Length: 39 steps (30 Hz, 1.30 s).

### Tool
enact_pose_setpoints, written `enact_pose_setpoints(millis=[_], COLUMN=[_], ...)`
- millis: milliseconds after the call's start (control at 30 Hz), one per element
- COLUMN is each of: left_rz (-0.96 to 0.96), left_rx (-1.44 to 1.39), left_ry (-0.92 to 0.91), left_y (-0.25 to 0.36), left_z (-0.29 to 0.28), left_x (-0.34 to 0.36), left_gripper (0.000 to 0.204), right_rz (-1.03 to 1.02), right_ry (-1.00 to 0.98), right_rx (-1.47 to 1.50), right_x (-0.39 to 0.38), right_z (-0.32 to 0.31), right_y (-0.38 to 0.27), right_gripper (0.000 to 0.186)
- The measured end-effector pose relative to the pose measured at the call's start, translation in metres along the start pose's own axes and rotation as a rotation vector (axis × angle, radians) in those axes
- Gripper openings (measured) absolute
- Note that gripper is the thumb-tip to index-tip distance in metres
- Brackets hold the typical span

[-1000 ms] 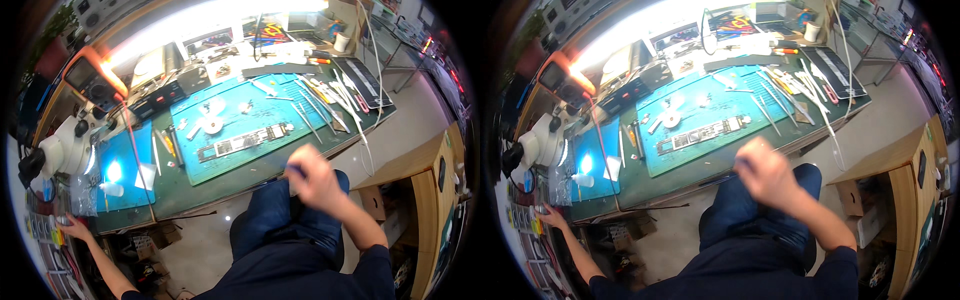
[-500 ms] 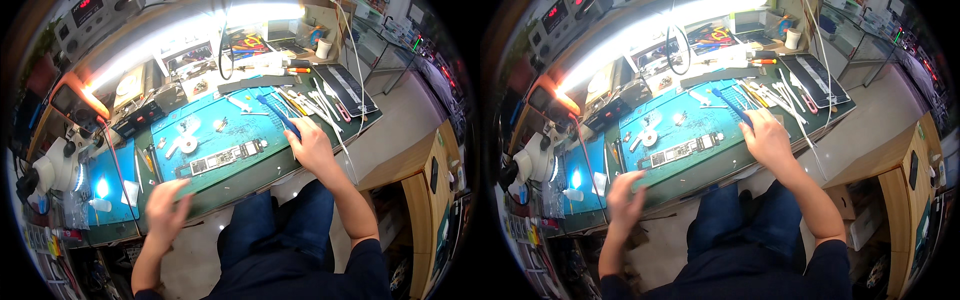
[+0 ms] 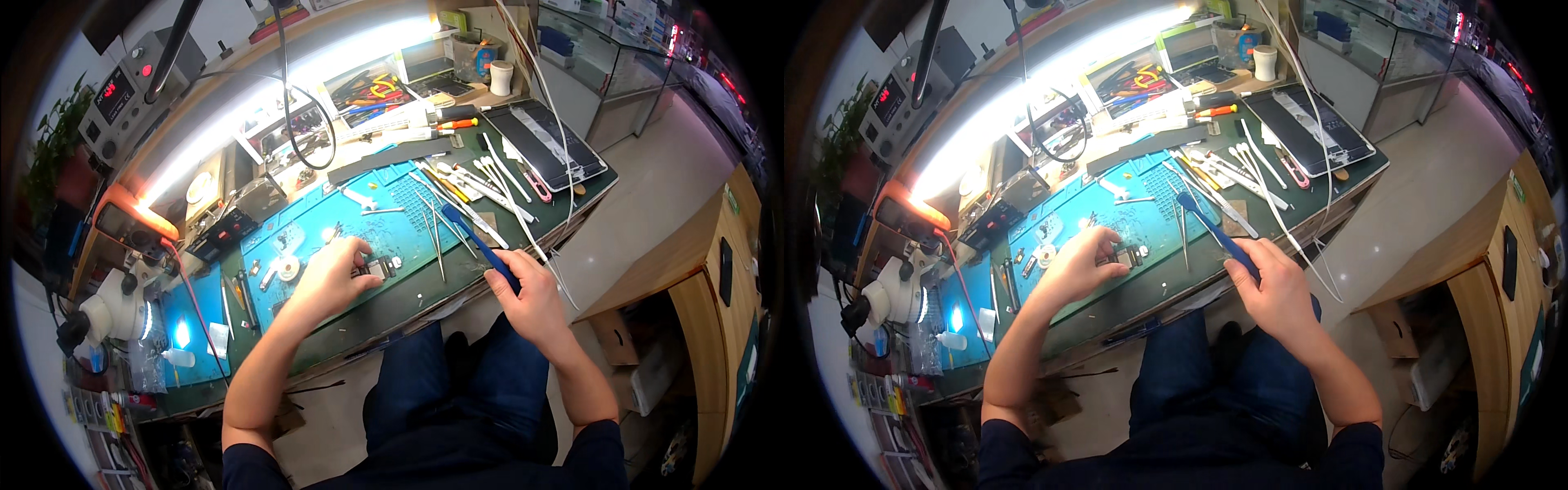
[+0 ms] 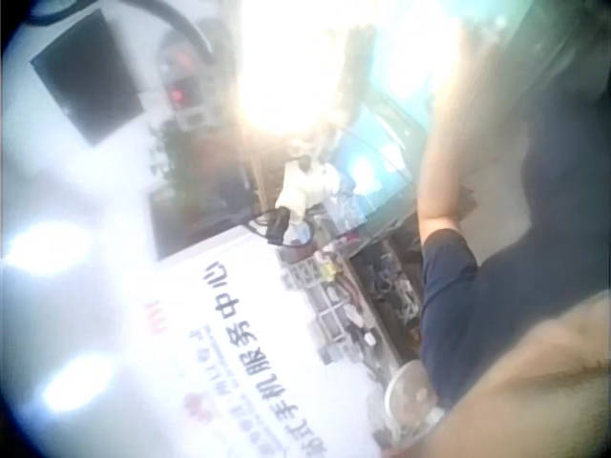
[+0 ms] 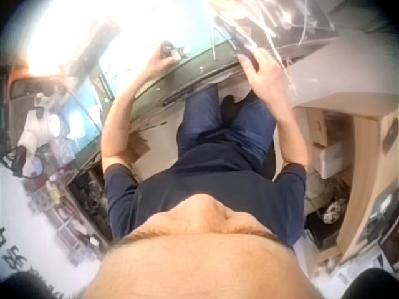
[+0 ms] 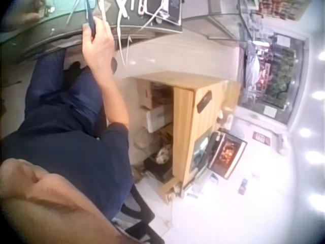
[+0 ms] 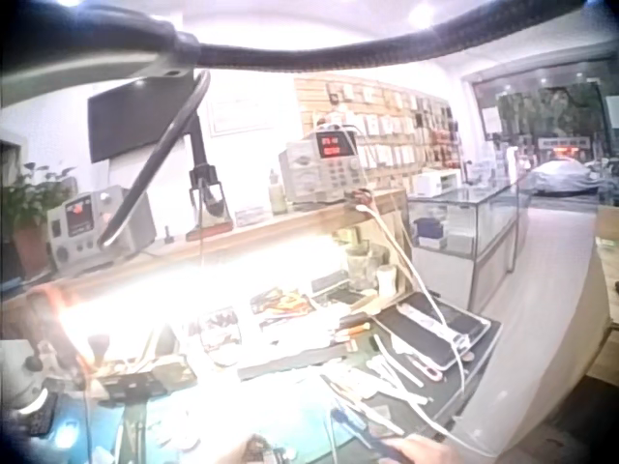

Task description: The person cleans a small electronic component with a brush and spray, then uses tweezers to place a small part onto the component. They inspect the component with a magnifying glass and continue to manipulate it with tweezers on a cluttered workbench.

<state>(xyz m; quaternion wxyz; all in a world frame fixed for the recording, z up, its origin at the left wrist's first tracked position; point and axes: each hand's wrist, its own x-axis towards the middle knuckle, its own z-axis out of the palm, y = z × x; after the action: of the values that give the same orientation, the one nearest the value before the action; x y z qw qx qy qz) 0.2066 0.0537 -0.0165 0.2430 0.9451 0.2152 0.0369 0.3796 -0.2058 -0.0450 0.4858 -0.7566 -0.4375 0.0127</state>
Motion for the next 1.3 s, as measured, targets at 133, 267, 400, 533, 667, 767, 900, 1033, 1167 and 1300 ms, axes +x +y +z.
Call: enact_pose_setpoints(millis=[133, 267, 400, 533, 667, 767, 900, 1033, 1167, 1300], left_rz=[0.026, 0.080, -0.071, 0.037, 0.043, 0.132, 0.218, 0.361, 0.502, 0.553], left_rx=[-0.008, -0.004, -0.480, -0.758, -0.740, -0.780, -0.730, -0.592, -0.574, -0.565], left_ry=[-0.132, -0.064, 0.006, 0.228, 0.486, 0.597, 0.744, 0.846, 0.914, 1.005], left_y=[-0.002, 0.007, 0.014, 0.015, 0.017, 0.021, 0.025, 0.028, 0.031, 0.034], left_z=[-0.010, -0.018, -0.040, -0.065, -0.070, -0.065, -0.061, -0.046, -0.023, -0.012], left_x=[0.009, 0.003, -0.001, -0.011, -0.023, -0.032, -0.052, -0.066, -0.071, -0.072], left_gripper=[0.039, 0.034, 0.026, 0.027, 0.024, 0.025, 0.022, 0.022, 0.026, 0.024], right_rz=[0.020, -0.010, -0.009, -0.037, -0.091, -0.135, -0.153, -0.142, -0.283, -0.375], right_ry=[-0.055, -0.067, -0.058, -0.033, -0.032, -0.041, -0.091, -0.138, -0.121, -0.135], right_rx=[0.093, 0.141, 0.155, 0.156, 0.167, 0.189, 0.220, 0.296, 0.307, 0.250], right_x=[-0.007, -0.014, -0.013, -0.008, -0.003, -0.001, -0.001, -0.011, -0.018, -0.019], right_z=[0.000, -0.002, -0.004, -0.003, 0.000, 0.000, -0.003, -0.004, -0.003, -0.006], right_y=[0.001, -0.002, -0.008, -0.020, -0.037, -0.053, -0.077, -0.103, -0.118, -0.124], right_gripper=[0.027, 0.027, 0.027, 0.027, 0.026, 0.026, 0.032, 0.041, 0.049, 0.051])
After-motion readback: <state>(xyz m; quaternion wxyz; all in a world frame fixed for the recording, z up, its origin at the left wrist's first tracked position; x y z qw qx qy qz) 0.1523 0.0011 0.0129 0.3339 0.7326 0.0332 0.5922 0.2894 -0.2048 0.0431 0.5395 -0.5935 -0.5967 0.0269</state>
